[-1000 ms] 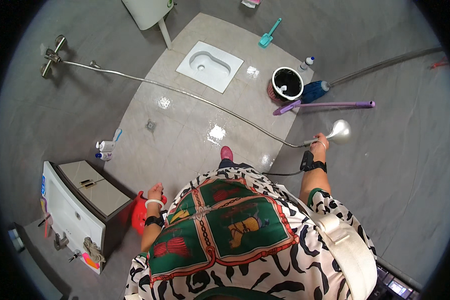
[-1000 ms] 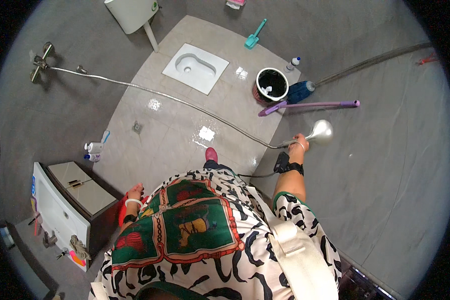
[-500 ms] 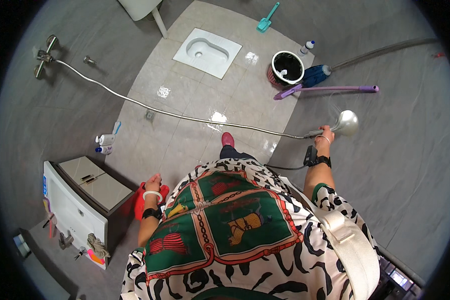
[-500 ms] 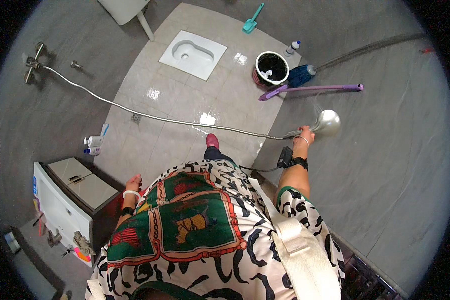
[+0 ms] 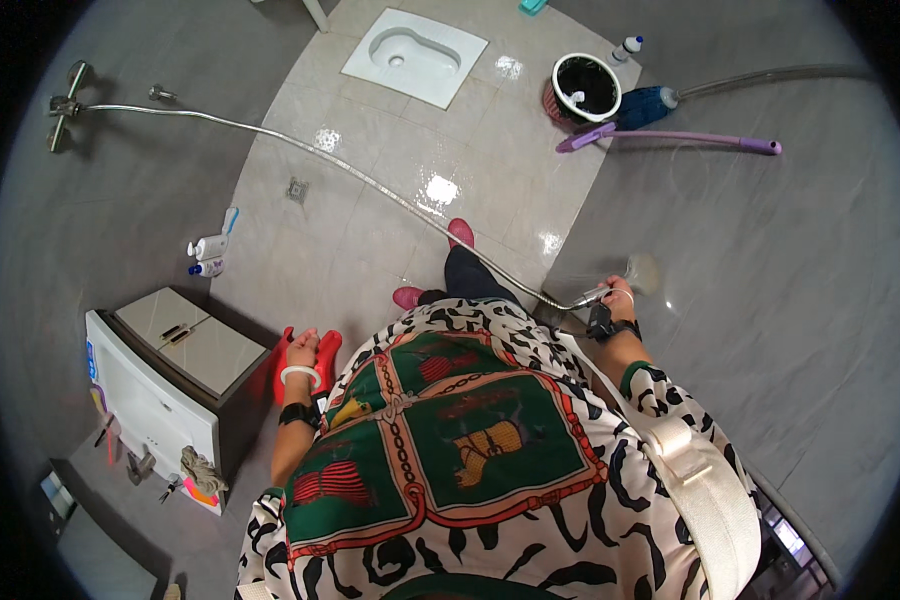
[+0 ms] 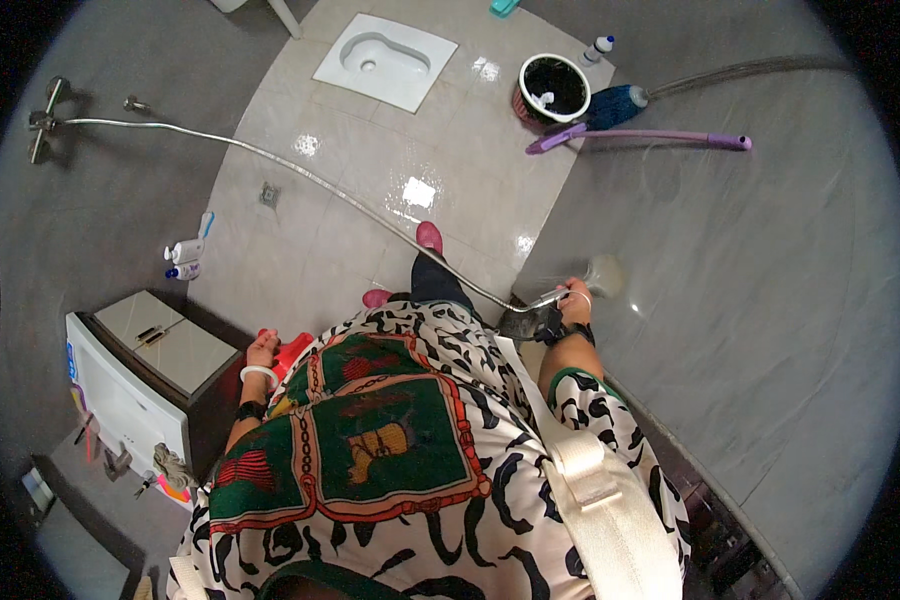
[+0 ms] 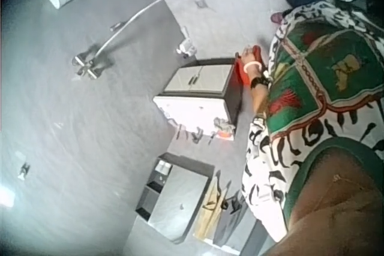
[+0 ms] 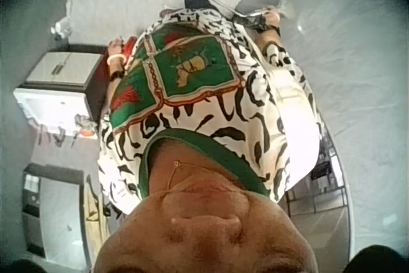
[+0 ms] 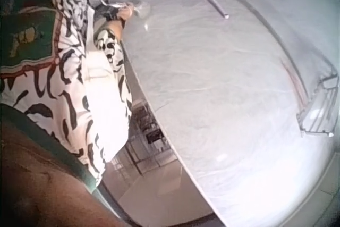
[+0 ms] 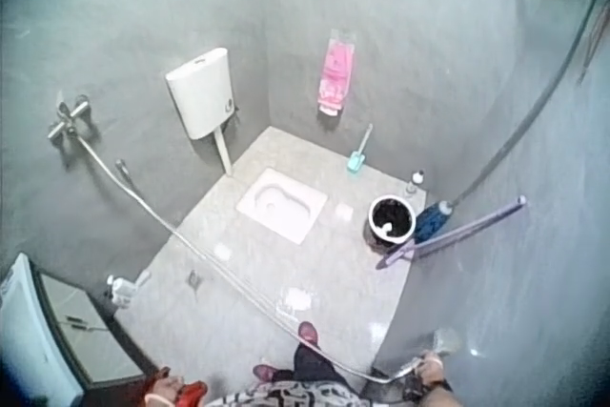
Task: Cleaning and organizing a bathroom floor and fixtures.
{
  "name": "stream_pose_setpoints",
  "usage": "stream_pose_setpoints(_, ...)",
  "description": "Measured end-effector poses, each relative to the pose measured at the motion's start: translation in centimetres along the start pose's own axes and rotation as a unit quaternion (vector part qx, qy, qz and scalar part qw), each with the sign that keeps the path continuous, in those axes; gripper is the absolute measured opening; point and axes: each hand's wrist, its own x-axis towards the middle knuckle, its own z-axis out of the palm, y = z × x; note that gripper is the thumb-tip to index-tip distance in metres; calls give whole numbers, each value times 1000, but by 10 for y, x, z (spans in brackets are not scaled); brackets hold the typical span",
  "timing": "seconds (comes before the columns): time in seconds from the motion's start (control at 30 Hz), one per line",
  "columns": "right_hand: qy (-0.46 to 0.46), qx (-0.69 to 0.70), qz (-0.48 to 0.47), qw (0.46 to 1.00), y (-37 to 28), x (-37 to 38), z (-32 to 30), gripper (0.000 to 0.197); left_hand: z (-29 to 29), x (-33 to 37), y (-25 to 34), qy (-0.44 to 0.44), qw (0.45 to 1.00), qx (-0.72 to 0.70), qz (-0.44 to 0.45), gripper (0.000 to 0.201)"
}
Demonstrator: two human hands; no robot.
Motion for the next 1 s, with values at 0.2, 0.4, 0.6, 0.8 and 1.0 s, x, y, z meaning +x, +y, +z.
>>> stream_pose_setpoints(0.2, 3, 42, 25, 999, 9, -8, 4, 12, 6, -13, 16, 34, 999, -28, -17, 23)
stream_pose_setpoints(0.4, -6, 171, -188, 967, -25, -46, 35, 26, 6, -5, 9, 11, 1000, -24, 8, 27)
stream_pose_setpoints(0.6, -1, 133, -187, 973, -43, -43, 58, 18, 8, -20, 19, 17, 999, -36, -12, 26)
stream_pose_setpoints(0.8, -73, 93, -68, 991, -43, -40, 101, 14, 16, -38, 25, 68, 993, -90, -20, 24)
stream_pose_setpoints(1.0, -172, 33, -159, 972, -60, -97, 171, 28, 23, -50, 34, 72, 981, -180, -18, 25)
